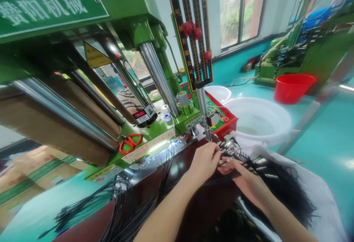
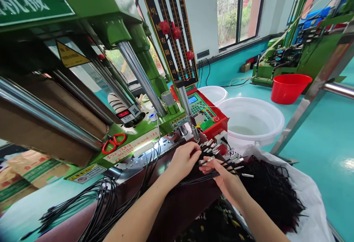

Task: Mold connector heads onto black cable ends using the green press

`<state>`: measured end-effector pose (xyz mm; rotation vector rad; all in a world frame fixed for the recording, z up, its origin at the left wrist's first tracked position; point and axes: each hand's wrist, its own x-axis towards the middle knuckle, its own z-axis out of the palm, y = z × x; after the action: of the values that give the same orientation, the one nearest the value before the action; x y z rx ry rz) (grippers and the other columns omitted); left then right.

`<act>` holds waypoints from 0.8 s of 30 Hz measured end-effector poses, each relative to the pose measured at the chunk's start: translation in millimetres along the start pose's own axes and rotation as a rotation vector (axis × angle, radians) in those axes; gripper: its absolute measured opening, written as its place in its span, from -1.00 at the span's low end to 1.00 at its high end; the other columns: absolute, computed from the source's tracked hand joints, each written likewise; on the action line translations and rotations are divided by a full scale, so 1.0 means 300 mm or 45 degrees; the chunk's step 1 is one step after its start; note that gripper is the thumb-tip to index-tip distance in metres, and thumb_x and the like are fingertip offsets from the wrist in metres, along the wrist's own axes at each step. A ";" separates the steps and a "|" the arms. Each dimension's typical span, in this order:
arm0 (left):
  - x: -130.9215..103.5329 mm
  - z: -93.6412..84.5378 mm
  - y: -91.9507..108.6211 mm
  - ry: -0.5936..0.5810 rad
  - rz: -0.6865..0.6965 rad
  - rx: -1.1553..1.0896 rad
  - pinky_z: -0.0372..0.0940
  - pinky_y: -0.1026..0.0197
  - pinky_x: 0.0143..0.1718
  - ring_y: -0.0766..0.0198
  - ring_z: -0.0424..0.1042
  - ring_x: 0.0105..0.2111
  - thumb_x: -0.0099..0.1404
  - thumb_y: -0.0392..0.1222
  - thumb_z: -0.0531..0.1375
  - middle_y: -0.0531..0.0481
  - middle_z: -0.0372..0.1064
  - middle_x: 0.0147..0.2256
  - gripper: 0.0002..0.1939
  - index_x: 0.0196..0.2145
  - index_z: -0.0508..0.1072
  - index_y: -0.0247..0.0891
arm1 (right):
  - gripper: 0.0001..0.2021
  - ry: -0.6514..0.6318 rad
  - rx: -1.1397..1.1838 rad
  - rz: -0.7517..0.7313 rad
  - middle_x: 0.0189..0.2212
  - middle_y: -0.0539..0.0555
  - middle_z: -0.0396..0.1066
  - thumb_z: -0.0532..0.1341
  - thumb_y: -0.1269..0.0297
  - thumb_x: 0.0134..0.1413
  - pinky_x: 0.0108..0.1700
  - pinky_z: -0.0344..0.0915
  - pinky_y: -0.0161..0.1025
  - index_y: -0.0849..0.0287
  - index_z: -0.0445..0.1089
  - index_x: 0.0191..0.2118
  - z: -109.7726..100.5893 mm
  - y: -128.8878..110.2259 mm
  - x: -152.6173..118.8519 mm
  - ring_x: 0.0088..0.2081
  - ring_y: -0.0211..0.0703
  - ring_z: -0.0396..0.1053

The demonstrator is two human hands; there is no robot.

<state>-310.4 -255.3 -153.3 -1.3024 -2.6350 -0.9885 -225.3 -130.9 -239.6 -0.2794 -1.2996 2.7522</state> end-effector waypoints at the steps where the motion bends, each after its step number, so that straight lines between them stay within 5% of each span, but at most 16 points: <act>1: 0.012 0.023 0.005 -0.001 0.010 -0.012 0.16 0.30 -0.34 0.33 0.29 -0.41 0.22 -0.24 -0.02 0.05 0.33 -0.43 -0.84 -0.42 0.34 -0.24 | -0.73 0.009 -0.059 -0.030 -0.30 0.13 0.44 0.15 0.13 0.05 0.00 0.12 -0.03 0.17 0.42 -0.18 -0.003 0.001 0.001 -0.16 0.01 0.32; 5: 0.054 0.095 -0.011 0.026 0.022 0.058 0.18 0.26 -0.28 0.29 0.31 -0.36 0.23 -0.24 -0.03 0.01 0.34 -0.39 -0.84 -0.39 0.33 -0.25 | -0.59 0.243 -0.478 -0.263 -0.09 0.06 0.34 0.16 0.11 0.03 0.06 0.07 -0.01 0.02 0.26 0.03 -0.004 0.002 -0.007 -0.03 0.01 0.23; 10: 0.071 0.101 -0.032 0.174 -0.104 0.002 0.18 0.22 -0.30 0.28 0.30 -0.39 0.20 -0.25 0.00 0.00 0.35 -0.40 -0.87 -0.39 0.33 -0.26 | -0.51 0.527 -1.104 -0.709 0.10 0.04 0.12 0.08 0.08 0.06 0.19 -0.24 0.04 0.02 0.13 0.13 0.034 -0.008 -0.022 0.15 0.01 -0.05; 12: 0.059 0.087 -0.019 0.124 -0.097 -0.206 0.18 0.26 -0.34 0.32 0.29 -0.43 0.17 -0.24 0.04 0.05 0.33 -0.45 -0.89 -0.45 0.34 -0.25 | -0.52 0.446 -0.984 -0.662 0.10 0.03 0.13 0.09 0.07 0.06 0.19 -0.22 0.03 0.00 0.14 0.12 0.047 -0.013 -0.014 0.16 0.01 -0.06; 16: 0.020 0.065 0.019 -0.017 -0.144 -0.693 0.19 0.30 -0.38 0.34 0.29 -0.47 0.14 -0.21 0.09 0.07 0.33 -0.50 -0.87 -0.50 0.36 -0.27 | -0.59 -0.007 -0.343 -0.365 0.07 0.03 0.19 0.07 0.09 0.10 0.13 -0.01 0.03 -0.05 0.18 0.09 0.067 -0.033 0.021 0.11 -0.01 0.05; 20: -0.029 0.060 0.023 -0.083 -0.178 -0.784 0.19 0.25 -0.29 0.28 0.33 -0.37 0.19 -0.12 0.04 -0.01 0.38 -0.40 -0.77 -0.44 0.40 -0.29 | -0.70 -0.180 -0.335 -0.357 0.09 0.02 0.17 0.07 0.13 0.13 0.19 -0.17 -0.05 -0.02 0.33 -0.03 0.082 -0.075 0.043 0.15 -0.07 -0.02; 24: -0.105 0.041 0.007 -0.624 -0.424 -1.145 0.18 0.27 -0.57 0.36 0.28 -0.66 0.20 0.01 0.00 0.00 0.33 -0.56 -0.66 -0.28 0.33 -0.33 | -0.70 -0.340 -0.436 -0.133 0.08 0.06 0.18 0.06 0.10 0.12 0.14 -0.06 -0.03 0.04 0.38 -0.09 0.089 -0.119 0.048 0.13 -0.04 0.01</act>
<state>-285.6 -269.7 -171.6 -1.3508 -2.9067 -2.3751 -244.9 -126.3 -197.3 0.1394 -1.7954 2.5341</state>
